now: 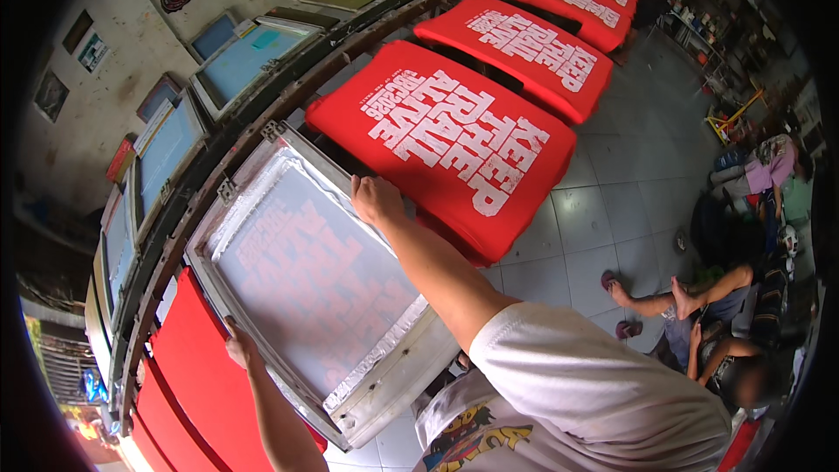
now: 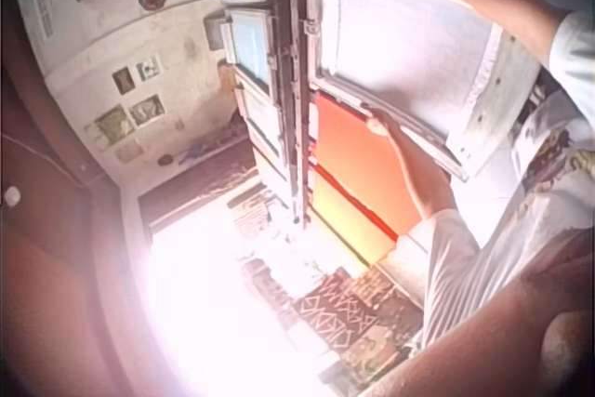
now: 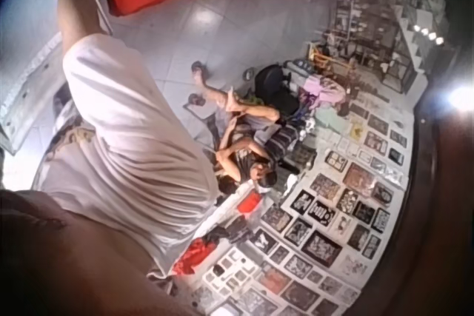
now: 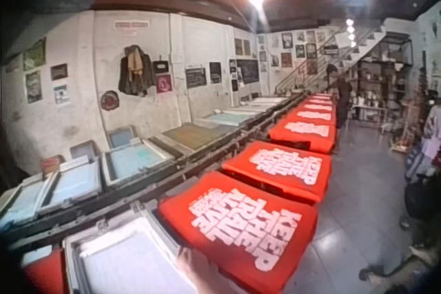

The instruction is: The person performs screen printing on a series of red t-shirts by lowering the printing frame onto each shirt, using a squeegee to spread white ink across the screen, and lifting the frame before moving to the next shirt on the production line.

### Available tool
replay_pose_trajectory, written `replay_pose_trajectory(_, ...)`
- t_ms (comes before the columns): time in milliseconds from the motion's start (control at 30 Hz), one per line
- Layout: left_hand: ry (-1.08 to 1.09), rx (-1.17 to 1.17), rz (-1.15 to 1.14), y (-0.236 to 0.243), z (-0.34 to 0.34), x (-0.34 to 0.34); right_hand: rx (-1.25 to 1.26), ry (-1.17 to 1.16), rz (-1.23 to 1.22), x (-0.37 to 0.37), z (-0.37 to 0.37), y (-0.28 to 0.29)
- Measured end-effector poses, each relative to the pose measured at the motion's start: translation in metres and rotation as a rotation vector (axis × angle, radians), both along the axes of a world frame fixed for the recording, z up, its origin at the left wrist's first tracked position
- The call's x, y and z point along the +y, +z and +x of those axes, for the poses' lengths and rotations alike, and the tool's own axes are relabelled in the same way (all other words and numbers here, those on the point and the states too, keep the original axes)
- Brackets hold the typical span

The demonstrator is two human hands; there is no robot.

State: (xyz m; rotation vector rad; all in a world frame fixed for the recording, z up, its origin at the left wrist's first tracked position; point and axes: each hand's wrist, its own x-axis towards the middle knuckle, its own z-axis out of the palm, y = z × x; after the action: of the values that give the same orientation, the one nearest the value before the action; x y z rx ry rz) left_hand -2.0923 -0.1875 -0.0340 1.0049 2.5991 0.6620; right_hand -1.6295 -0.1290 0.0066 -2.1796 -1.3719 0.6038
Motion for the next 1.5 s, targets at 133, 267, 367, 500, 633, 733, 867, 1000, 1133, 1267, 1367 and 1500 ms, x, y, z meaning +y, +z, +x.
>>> replay_pose_trajectory(133,-0.007,0.019,0.030,-0.004,-0.002,0.002,-0.010,-0.019,0.048,0.001,0.001,-0.004)
replay_pose_trajectory(267,0.012,0.035,0.022,-0.005,-0.005,0.003,-0.009,0.000,0.061,0.003,0.000,-0.008)
replay_pose_trajectory(367,-0.011,0.003,0.042,-0.002,0.005,0.001,-0.024,0.017,0.068,0.003,0.004,-0.012)
replay_pose_trajectory(500,-0.026,-0.002,0.030,-0.001,0.002,0.000,-0.021,-0.008,0.077,0.002,0.001,-0.009)
replay_pose_trajectory(633,-0.009,-0.011,0.024,-0.002,-0.005,0.000,-0.013,-0.010,0.052,0.004,-0.003,-0.005)
replay_pose_trajectory(733,-0.019,0.010,0.027,-0.001,0.000,-0.001,-0.009,-0.013,0.053,0.003,-0.001,-0.006)
replay_pose_trajectory(867,0.002,-0.001,0.037,0.004,0.010,-0.001,-0.020,0.008,0.035,0.003,0.002,-0.007)
replay_pose_trajectory(1000,-0.003,-0.035,0.009,-0.001,-0.001,0.002,0.012,0.009,-0.010,0.003,0.002,0.001)
replay_pose_trajectory(1133,0.029,0.066,0.142,-0.017,-0.006,0.001,0.013,0.055,-0.025,-0.001,0.001,0.007)
replay_pose_trajectory(1267,0.024,0.035,0.119,-0.025,-0.014,0.005,-0.042,0.005,0.020,-0.001,-0.002,0.004)
replay_pose_trajectory(1367,-0.001,-0.004,0.111,-0.018,-0.003,0.005,-0.043,-0.021,0.016,-0.003,0.002,0.004)
replay_pose_trajectory(1500,0.002,-0.027,0.080,-0.009,-0.003,0.002,-0.037,-0.012,0.019,-0.002,0.000,0.005)
